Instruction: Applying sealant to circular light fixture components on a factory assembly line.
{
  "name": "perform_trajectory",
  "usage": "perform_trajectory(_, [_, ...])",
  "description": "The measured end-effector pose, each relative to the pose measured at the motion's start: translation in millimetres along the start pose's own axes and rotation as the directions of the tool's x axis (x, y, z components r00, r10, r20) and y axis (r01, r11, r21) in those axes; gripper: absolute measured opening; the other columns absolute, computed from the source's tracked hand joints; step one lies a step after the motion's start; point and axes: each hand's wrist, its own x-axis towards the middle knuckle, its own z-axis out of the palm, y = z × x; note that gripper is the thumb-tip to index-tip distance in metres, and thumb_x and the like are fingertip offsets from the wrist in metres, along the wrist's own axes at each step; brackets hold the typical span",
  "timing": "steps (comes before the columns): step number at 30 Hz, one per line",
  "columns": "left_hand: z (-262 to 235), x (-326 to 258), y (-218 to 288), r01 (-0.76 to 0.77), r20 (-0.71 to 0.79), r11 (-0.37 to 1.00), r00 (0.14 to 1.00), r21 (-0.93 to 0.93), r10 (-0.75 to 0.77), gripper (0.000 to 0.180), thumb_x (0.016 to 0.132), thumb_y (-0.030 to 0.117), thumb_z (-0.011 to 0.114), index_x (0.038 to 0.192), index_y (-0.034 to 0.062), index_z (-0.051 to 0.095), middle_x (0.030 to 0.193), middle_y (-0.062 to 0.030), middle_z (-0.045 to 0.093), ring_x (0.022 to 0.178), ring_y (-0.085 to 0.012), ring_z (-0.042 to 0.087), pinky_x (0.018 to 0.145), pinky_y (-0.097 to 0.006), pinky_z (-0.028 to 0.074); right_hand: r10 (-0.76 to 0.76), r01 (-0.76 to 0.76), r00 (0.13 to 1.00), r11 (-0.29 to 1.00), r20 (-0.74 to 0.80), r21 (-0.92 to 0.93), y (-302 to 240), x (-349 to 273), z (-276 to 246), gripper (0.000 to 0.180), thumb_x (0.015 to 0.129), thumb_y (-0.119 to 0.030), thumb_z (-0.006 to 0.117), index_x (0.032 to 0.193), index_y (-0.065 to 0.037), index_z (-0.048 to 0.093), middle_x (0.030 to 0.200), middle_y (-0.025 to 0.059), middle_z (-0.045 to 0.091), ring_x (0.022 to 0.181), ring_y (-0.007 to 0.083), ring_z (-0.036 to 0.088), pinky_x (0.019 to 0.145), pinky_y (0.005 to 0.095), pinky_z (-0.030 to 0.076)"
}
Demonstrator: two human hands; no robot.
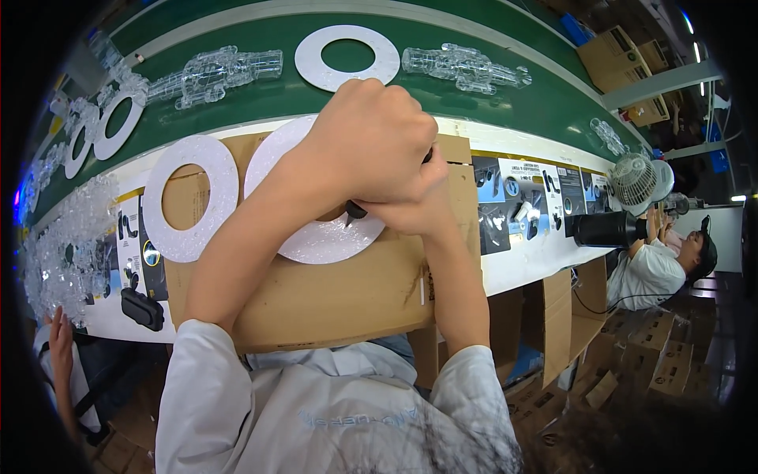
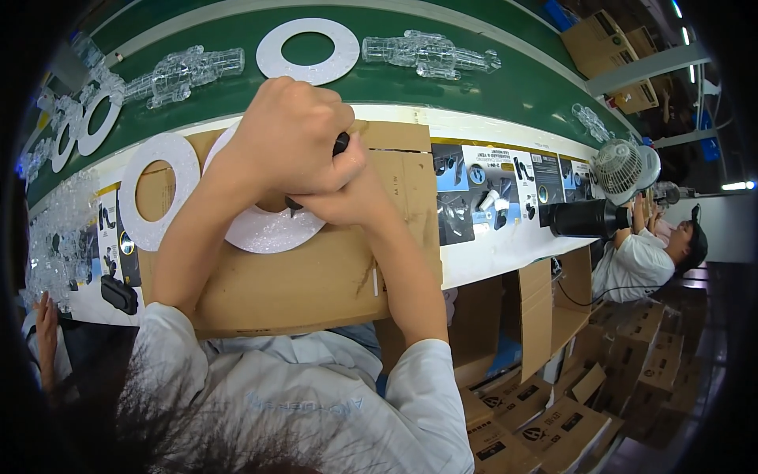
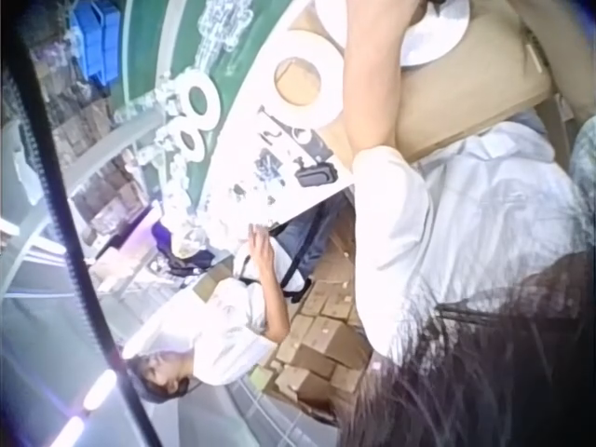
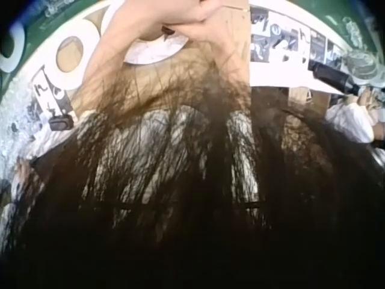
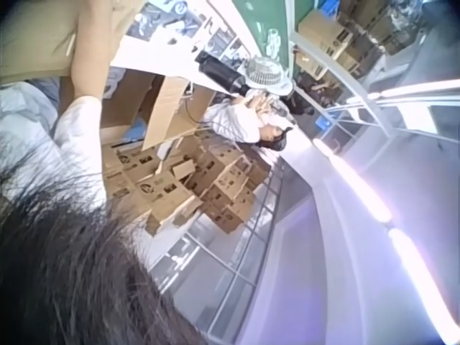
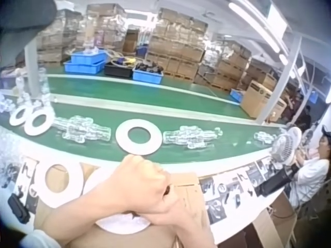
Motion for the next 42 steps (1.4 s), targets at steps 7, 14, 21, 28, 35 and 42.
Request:
perform_trajectory(7, [-5.7, 3.8, 8.1, -0.008, -0.065, 1.000, 0.998, 0.007, 0.009, 0.028, 0.065, 0.025, 0.062, 0.050, 0.0021, 0.059, 0.049, -0.0128, 0.053, 0.041, -0.0294, 0.052, 0.040, -0.037, 0.040, 0.037, -0.036, 0.999, 0.999, -0.031, 0.036, -5.3, 0.1, 1.3, 0.049, 0.063, -0.014, 0.084, 0.106, -0.004, 0.062, 0.100, 0.0073, 0.067, 0.091, 0.0182, 0.065, 0.073, 0.0343, 0.053])
perform_trajectory(14, [-13.0, 7.1, 18.1, 0.063, 0.011, 0.996, 0.998, 0.066, -0.063, 0.028, 0.070, 0.026, 0.065, 0.056, 0.0035, 0.056, 0.055, -0.0099, 0.053, 0.048, -0.0299, 0.054, 0.045, -0.039, 0.042, -0.044, 0.040, 0.999, 0.986, -0.022, -0.162, -25.9, 1.7, -13.6, 0.050, 0.062, -0.017, 0.088, 0.103, -0.005, 0.064, 0.102, 0.0067, 0.068, 0.093, 0.0192, 0.065, 0.075, 0.0356, 0.054])
perform_trajectory(21, [-4.0, 4.0, 20.4, 0.025, -0.012, 0.999, 1.000, 0.026, -0.024, 0.027, 0.071, 0.027, 0.065, 0.057, 0.0039, 0.061, 0.054, -0.0086, 0.054, 0.048, -0.0287, 0.056, 0.045, -0.039, 0.044, -0.100, 0.131, 0.986, 0.960, 0.135, -0.249, -19.1, -2.2, -25.5, 0.099, 0.042, -0.018, 0.098, 0.121, 0.002, 0.043, 0.111, 0.0132, 0.068, 0.105, 0.0241, 0.067, 0.087, 0.0379, 0.053])
perform_trajectory(28, [-2.7, 4.9, 24.7, -0.007, -0.045, 0.999, 0.999, 0.044, 0.009, 0.027, 0.072, 0.026, 0.064, 0.054, 0.0060, 0.066, 0.052, -0.0118, 0.059, 0.045, -0.0272, 0.060, 0.043, -0.037, 0.047, -0.040, 0.047, 0.996, 0.995, 0.077, -0.091, -4.4, -9.4, -30.5, 0.101, 0.042, -0.014, 0.099, 0.124, -0.002, 0.042, 0.115, 0.0128, 0.066, 0.108, 0.0231, 0.065, 0.088, 0.0378, 0.053])
perform_trajectory(35, [-3.7, 4.5, 25.9, -0.023, -0.023, 0.998, 0.999, 0.053, 0.025, 0.026, 0.072, 0.025, 0.065, 0.054, 0.0063, 0.065, 0.052, -0.0120, 0.059, 0.047, -0.0276, 0.061, 0.043, -0.037, 0.047, -0.079, 0.078, 0.995, 0.997, 0.060, 0.005, -8.2, -4.7, -29.2, 0.059, 0.059, -0.021, 0.093, 0.106, -0.004, 0.064, 0.102, 0.0064, 0.068, 0.094, 0.0170, 0.066, 0.078, 0.0337, 0.055])
perform_trajectory(42, [-2.2, 4.7, 26.2, -0.035, -0.014, 0.997, 0.999, 0.074, 0.037, 0.025, 0.071, 0.024, 0.065, 0.053, 0.0063, 0.065, 0.053, -0.0120, 0.060, 0.046, -0.0270, 0.061, 0.042, -0.036, 0.046, -0.112, 0.111, 0.989, 0.994, 0.093, 0.017, -8.0, -2.4, -31.0, 0.055, 0.060, -0.018, 0.093, 0.105, -0.003, 0.065, 0.102, 0.0069, 0.069, 0.096, 0.0173, 0.066, 0.080, 0.0339, 0.055])
